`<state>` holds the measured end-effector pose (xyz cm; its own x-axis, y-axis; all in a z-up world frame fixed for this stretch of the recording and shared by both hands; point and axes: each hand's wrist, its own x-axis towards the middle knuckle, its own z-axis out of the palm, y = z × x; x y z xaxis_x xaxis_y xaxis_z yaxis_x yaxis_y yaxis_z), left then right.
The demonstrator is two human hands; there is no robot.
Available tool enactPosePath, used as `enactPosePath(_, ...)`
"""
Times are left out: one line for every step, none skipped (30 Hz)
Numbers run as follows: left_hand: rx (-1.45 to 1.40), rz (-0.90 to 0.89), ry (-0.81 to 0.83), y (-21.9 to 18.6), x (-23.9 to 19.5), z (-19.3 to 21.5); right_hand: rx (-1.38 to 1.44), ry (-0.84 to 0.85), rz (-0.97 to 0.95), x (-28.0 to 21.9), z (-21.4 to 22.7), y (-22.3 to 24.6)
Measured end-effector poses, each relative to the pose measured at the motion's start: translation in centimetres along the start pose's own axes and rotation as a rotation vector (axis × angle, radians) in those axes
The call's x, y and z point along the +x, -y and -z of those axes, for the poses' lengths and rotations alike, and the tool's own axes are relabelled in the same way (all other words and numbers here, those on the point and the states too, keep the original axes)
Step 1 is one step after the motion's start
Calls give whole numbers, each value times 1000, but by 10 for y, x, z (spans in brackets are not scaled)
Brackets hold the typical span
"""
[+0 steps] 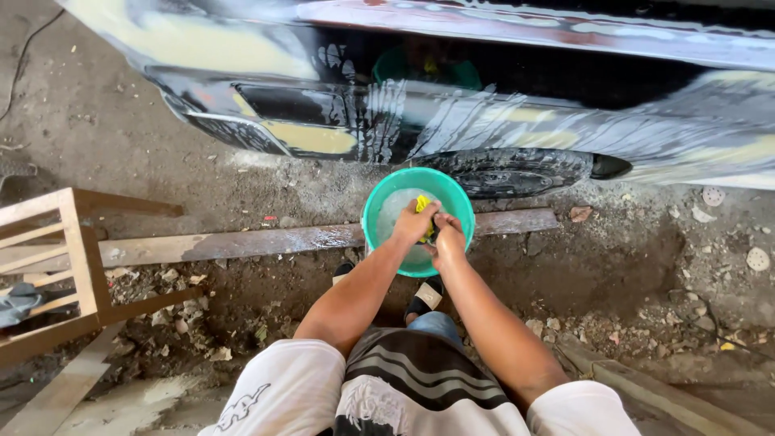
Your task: The person sands the surface of a car bumper using a sanding block and a yellow cloth. They repeatedly dip the sanding block into a green bucket of water to keep it wet while working on the bumper's surface.
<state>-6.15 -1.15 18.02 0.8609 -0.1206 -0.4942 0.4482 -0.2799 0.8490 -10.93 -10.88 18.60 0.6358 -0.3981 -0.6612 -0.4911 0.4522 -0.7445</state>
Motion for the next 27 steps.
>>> enactPosePath(8,-4,9,9,9,-7,10,-7,2,2,3,0)
enactPosePath(-162,34,26,19,17,-12,-14,-9,2,4,4,0)
enactPosePath(-332,74,42,29,25,-16,-38,-12,1,5,6,-1)
enactPosePath(-321,71,54,25,14,-13,-24,-21,4,24,8,-16)
enactPosePath(-128,-116,-93,20,4,-11,-25,4,124,43,10,-31)
enactPosePath(70,-312,-219,12,-6,-13,-17,11,250,63,18,-42)
enactPosePath(83,-327,-189,3,-8,-9,6,-15,256,49,13,-29)
enactPosePath(83,-378,-195,-4,-13,-5,27,-1,270,33,10,-19)
enactPosePath(81,-429,-202,-11,-17,0,47,12,284,18,6,-9)
enactPosePath(91,-445,-179,-6,-12,-2,67,-6,293,17,5,-5)
enactPosePath(118,-555,-211,-2,-7,-2,95,15,228,16,3,-1)
enactPosePath(143,-655,-248,5,-5,-2,117,41,153,13,2,0)
enactPosePath(149,-659,-230,1,-2,-1,130,27,153,11,5,0)
enactPosePath(170,-598,-182,0,-1,2,127,20,129,8,7,-3)
enactPosePath(191,-537,-135,-2,1,4,123,14,105,6,8,-6)
enactPosePath(195,-545,-129,-4,3,4,132,10,110,8,5,-1)
enactPosePath(176,-525,-113,-5,6,5,117,-1,108,10,3,3)
enactPosePath(159,-493,-95,0,3,4,98,-15,94,8,4,0)
enactPosePath(164,-489,-87,4,4,5,103,-22,87,7,7,-5)
enactPosePath(-31,-342,-29,4,9,8,91,-13,107,9,7,-5)
enactPosePath(-225,-192,29,3,13,12,78,-5,126,10,6,-5)
enactPosePath(-228,-195,18,-6,16,17,75,6,127,7,3,0)
enactPosePath(-367,-120,-2,-16,19,24,67,17,137,3,0,5)
enactPosePath(-507,-47,-24,-25,22,32,59,32,148,0,-4,10)
enactPosePath(-512,-53,-37,-46,17,48,54,46,150,-4,-12,16)
enactPosePath(-508,-269,-77,-69,12,61,72,60,155,-8,-18,24)
enactPosePath(-499,-485,-118,-92,6,74,89,75,159,-11,-24,32)
